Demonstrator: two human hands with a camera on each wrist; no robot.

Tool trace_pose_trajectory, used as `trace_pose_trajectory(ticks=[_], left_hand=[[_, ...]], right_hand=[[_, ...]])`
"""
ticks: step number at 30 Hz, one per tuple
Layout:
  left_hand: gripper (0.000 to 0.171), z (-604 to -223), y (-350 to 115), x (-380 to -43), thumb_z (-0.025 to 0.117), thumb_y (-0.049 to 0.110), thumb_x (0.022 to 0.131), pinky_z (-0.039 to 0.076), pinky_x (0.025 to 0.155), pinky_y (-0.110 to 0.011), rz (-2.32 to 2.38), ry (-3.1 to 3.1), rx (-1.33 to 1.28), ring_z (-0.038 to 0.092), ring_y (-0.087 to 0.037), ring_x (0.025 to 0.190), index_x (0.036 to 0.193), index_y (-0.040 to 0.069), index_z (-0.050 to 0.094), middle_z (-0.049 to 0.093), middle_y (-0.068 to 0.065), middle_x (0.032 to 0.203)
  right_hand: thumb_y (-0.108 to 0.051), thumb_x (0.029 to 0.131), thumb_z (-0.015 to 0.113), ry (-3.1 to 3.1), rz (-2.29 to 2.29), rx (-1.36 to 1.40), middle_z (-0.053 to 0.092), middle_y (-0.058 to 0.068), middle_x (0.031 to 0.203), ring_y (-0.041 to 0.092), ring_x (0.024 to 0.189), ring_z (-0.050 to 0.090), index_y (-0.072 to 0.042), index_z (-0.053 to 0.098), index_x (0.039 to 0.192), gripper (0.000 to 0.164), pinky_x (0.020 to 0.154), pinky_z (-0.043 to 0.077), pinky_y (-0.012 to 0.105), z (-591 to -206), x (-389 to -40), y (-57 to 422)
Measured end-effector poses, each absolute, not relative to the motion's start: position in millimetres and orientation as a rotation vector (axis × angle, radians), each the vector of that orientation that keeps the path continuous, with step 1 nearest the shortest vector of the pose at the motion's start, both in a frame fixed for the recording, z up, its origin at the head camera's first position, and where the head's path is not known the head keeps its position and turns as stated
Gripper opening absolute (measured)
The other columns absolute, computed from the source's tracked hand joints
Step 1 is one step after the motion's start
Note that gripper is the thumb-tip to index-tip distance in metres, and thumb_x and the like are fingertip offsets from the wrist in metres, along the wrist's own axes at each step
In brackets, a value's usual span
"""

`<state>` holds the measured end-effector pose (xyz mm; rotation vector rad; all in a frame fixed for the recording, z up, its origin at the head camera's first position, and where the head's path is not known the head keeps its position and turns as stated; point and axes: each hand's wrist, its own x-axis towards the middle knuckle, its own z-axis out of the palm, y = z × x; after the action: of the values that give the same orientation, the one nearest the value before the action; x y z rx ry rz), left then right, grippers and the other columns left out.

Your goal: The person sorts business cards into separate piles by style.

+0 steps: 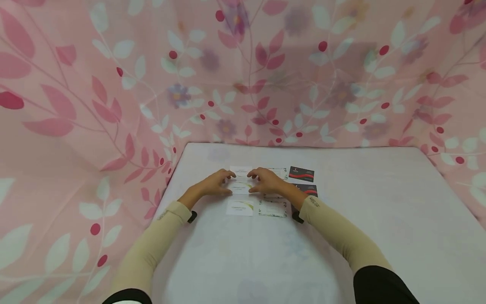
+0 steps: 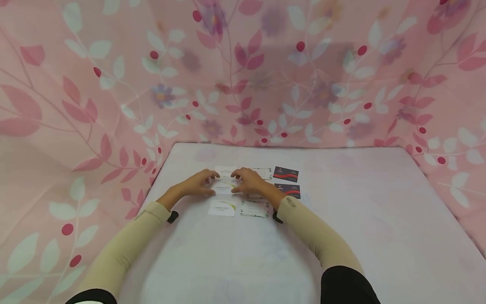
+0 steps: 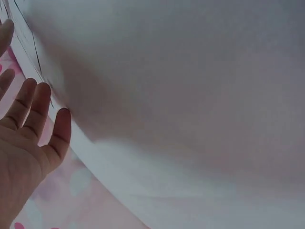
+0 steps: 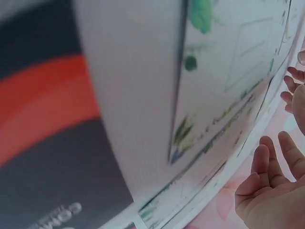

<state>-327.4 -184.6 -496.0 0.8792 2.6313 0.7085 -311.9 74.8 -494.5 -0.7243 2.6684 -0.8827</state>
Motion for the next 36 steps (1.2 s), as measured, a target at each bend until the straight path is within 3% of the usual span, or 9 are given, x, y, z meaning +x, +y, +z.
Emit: trace_pose_trajectory(ticks=[12,26,36], left_hand=[[0.062,-500.5,-175.7,-329.0,0.080,0.017,0.083,0.045,0.096,-0.043,0.650,2.616,0.804,0.053,-0.026,0.109,0.137,0.017,0.050,0.053,-0.015,0.123],[0.055,-498.3,-170.8,-329.7,0.081,0.016,0.082,0.045,0.096,-0.040,0.651,2.599,0.802,0.053,-0.024,0.106,0.131,0.012,0.055,0.053,-0.014,0.119],[0.052,-507.0,-172.4,-328.5,0.080,0.016,0.083,0.046,0.093,-0.035,0.663,2.641,0.740,0.052,-0.021,0.102,0.129,0.010,0.058,0.048,-0.013,0.120]], right_hand=[[-0.031,0.080,0.083,2.659,-0.878,-0.705,0.058,0.010,0.121,0.023,0.106,0.055,-0.013,0.061,0.130,0.058,0.096,0.045,0.040,-504.4,-314.4,64.8],[-0.033,0.078,0.084,2.755,-0.689,-0.668,0.060,0.006,0.113,0.021,0.102,0.057,-0.012,0.062,0.127,0.058,0.095,0.046,0.040,-507.7,-316.9,56.3],[-0.036,0.079,0.084,2.814,-0.595,-0.708,0.054,0.007,0.119,0.021,0.102,0.053,-0.012,0.062,0.124,0.056,0.096,0.045,0.040,-507.9,-314.9,52.9]])
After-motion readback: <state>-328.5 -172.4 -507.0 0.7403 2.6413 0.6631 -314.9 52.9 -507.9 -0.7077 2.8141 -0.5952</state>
